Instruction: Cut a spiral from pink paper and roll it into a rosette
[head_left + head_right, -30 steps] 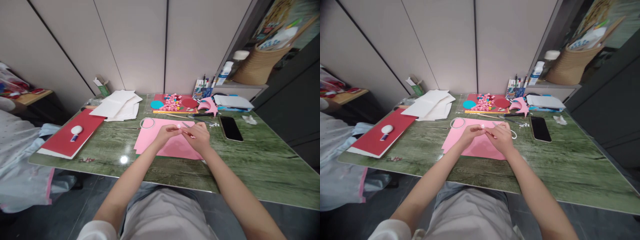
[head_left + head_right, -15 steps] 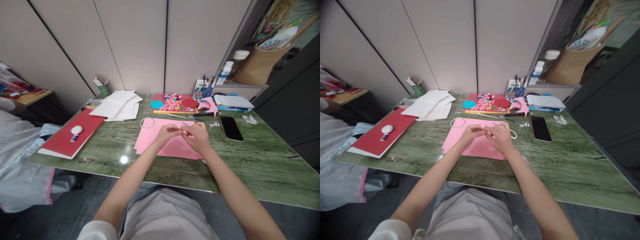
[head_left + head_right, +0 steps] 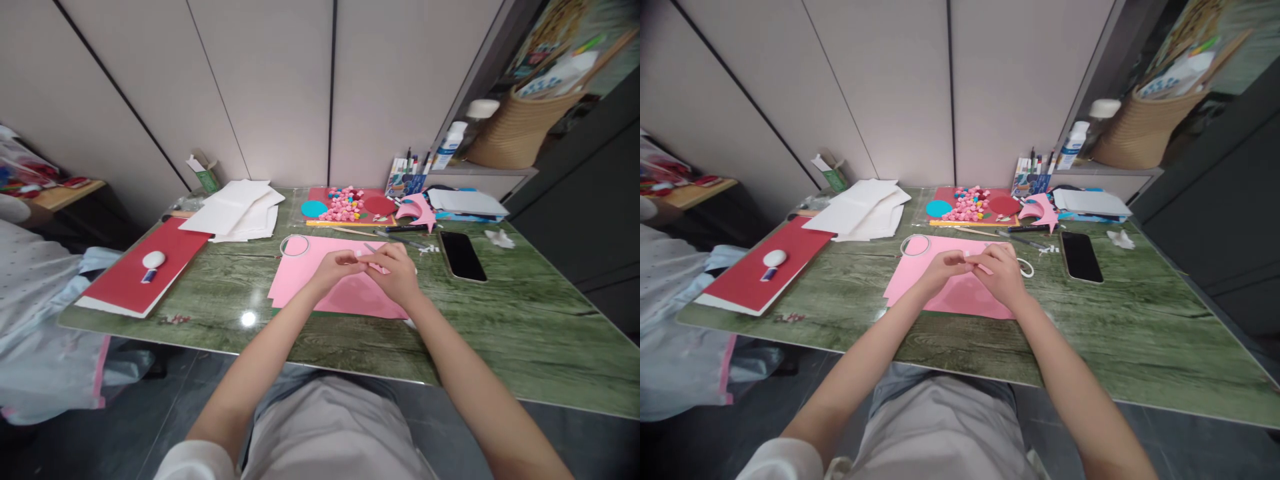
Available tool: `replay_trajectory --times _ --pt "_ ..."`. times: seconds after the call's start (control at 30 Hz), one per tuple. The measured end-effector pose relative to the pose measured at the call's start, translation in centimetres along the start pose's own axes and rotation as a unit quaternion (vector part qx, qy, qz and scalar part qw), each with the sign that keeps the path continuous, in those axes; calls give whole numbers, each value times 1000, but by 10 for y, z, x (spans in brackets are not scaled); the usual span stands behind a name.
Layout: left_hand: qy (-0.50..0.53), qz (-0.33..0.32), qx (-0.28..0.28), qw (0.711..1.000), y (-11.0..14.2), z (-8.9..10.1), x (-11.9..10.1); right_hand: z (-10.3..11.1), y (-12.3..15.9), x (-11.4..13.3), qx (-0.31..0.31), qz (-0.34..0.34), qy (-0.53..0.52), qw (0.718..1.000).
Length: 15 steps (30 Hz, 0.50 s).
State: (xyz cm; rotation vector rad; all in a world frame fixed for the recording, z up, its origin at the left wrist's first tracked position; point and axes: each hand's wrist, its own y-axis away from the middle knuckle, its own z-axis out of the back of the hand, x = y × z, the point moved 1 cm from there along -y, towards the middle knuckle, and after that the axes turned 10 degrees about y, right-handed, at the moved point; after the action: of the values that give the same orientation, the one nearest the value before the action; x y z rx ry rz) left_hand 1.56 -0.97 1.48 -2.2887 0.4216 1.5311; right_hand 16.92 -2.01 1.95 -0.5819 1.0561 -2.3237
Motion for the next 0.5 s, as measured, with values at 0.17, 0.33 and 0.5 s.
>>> replay_trajectory --times 0.17,0.33,0.5 --pt "15 10 -2 1000 0 1 1 2 -1 1 9 -11 -23 1000" --pt "34 17 -4 999 -1 1 1 4 -2 5 32 -36 -39 998" --pt "34 6 -10 999 -1 2 4 4 -1 5 21 -18 -14 1000"
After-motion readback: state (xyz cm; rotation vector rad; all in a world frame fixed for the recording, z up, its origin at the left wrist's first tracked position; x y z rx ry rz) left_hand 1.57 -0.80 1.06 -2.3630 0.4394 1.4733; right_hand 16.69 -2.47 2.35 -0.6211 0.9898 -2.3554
